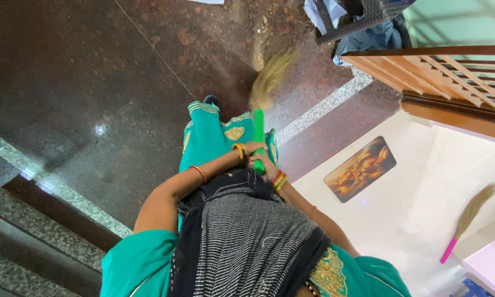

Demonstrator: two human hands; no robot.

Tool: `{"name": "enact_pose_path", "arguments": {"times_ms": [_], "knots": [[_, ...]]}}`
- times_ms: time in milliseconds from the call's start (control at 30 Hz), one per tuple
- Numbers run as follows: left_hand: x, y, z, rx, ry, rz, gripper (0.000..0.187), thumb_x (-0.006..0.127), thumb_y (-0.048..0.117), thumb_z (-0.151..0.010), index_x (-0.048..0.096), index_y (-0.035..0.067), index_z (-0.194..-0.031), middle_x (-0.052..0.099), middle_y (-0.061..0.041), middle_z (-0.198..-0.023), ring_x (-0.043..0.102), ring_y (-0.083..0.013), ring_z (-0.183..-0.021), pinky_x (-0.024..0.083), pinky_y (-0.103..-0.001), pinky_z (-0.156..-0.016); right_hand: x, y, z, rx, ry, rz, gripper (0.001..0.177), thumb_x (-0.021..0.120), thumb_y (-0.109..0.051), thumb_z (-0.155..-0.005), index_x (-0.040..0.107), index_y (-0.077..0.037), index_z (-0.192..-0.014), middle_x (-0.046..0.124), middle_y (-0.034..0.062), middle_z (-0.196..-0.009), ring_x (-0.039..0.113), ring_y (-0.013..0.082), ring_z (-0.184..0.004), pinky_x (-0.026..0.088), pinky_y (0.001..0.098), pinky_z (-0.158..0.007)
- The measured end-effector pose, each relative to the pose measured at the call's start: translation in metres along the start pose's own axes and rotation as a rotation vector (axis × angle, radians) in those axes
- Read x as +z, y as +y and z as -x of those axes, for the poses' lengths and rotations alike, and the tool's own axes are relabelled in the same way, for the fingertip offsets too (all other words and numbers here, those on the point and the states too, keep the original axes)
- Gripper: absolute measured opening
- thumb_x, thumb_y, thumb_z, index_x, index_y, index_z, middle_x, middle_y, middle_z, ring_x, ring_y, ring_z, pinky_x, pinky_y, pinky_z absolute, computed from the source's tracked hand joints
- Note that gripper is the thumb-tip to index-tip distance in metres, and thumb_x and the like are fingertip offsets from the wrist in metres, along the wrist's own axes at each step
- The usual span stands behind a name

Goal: The person sweeps the tile floor with a broom, gathering dust and paper debris into a pile and pushing it through a doorway.

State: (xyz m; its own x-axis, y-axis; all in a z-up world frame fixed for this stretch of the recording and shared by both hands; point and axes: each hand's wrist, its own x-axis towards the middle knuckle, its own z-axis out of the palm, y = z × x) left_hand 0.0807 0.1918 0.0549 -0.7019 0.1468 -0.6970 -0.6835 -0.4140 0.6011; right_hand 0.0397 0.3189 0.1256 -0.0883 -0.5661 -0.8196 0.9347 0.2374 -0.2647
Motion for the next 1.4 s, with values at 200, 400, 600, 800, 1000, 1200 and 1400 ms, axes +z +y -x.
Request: {"name": "enact_pose_path", "arguments": {"times_ms": [200,400,600,800,1000,1200,1400], "knots": [[-0.110,0.036,-0.021,-0.207,0.219,0.288,0.037,0.083,0.036,-0.066,0.077,0.006,-0.087,0.075,-0.006,-0.078,0.071,-0.0194,-0.065,0.060,-0.038,-0.058,0.045,-0.013,-0.112,-0.016,-0.171,-0.145,0.022,0.063,-0.022,-0.101,0.051,-0.007,-0.113,0.062,0.0095,-0.089,0.065,0.0227,-0.076,0.059,0.0389,-0.066],[-0.154,0.108,-0.068,-0.211,0.399,0.187,0.049,0.083,0.043,-0.066,0.073,0.000,-0.088,0.070,-0.011,-0.075,0.064,-0.0229,-0.062,0.053,-0.043,-0.056,0.067,-0.090,-0.169,-0.020,-0.053,-0.230,0.028,0.063,-0.004,-0.091,0.046,-0.012,-0.112,0.059,0.0095,-0.083,0.063,0.0227,-0.065,0.056,0.0375,-0.057],[-0.106,0.119,-0.102,0.092,0.448,0.117,0.045,0.082,0.039,-0.064,0.075,0.000,-0.086,0.074,-0.012,-0.078,0.069,-0.0210,-0.067,0.056,-0.038,-0.059,0.060,-0.123,-0.107,-0.278,-0.128,-0.127,0.062,0.065,0.003,-0.084,0.038,-0.023,-0.133,0.055,0.0068,-0.084,0.059,0.0179,-0.058,0.051,0.0351,-0.049],[-0.060,0.072,-0.068,0.228,0.226,0.123,0.036,0.081,0.035,-0.070,0.071,0.004,-0.084,0.068,-0.006,-0.075,0.064,-0.0158,-0.067,0.051,-0.035,-0.055,0.067,-0.078,-0.019,-0.331,0.009,-0.002,0.066,0.067,0.001,-0.085,0.037,-0.020,-0.141,0.056,0.0076,-0.088,0.058,0.0189,-0.062,0.053,0.0357,-0.053],[-0.018,0.018,-0.014,0.181,0.121,0.048,0.040,0.083,0.039,-0.072,0.074,0.002,-0.084,0.071,-0.011,-0.074,0.064,-0.0177,-0.061,0.054,-0.037,-0.052,0.034,-0.012,-0.007,-0.181,0.060,0.055,0.037,0.068,-0.002,-0.087,0.050,-0.009,-0.119,0.061,0.0083,-0.088,0.063,0.0191,-0.067,0.058,0.0372,-0.059],[-0.074,0.022,-0.004,-0.343,0.174,0.089,0.049,0.080,0.044,-0.070,0.076,-0.001,-0.087,0.067,-0.016,-0.070,0.055,-0.0205,-0.041,0.046,-0.042,-0.038,0.038,-0.010,-0.078,0.017,0.052,-0.077,0.014,0.068,-0.012,-0.094,0.058,-0.007,-0.100,0.064,0.0081,-0.084,0.065,0.0194,-0.064,0.057,0.0346,-0.056],[-0.148,0.082,-0.048,0.021,0.403,0.339,0.047,0.087,0.040,-0.067,0.071,0.002,-0.090,0.060,-0.008,-0.068,0.052,-0.0193,-0.047,0.043,-0.041,-0.040,0.058,-0.085,-0.172,-0.022,-0.066,0.012,0.027,0.068,-0.006,-0.087,0.054,-0.012,-0.109,0.063,0.0073,-0.084,0.066,0.0183,-0.067,0.058,0.0352,-0.057]]}}
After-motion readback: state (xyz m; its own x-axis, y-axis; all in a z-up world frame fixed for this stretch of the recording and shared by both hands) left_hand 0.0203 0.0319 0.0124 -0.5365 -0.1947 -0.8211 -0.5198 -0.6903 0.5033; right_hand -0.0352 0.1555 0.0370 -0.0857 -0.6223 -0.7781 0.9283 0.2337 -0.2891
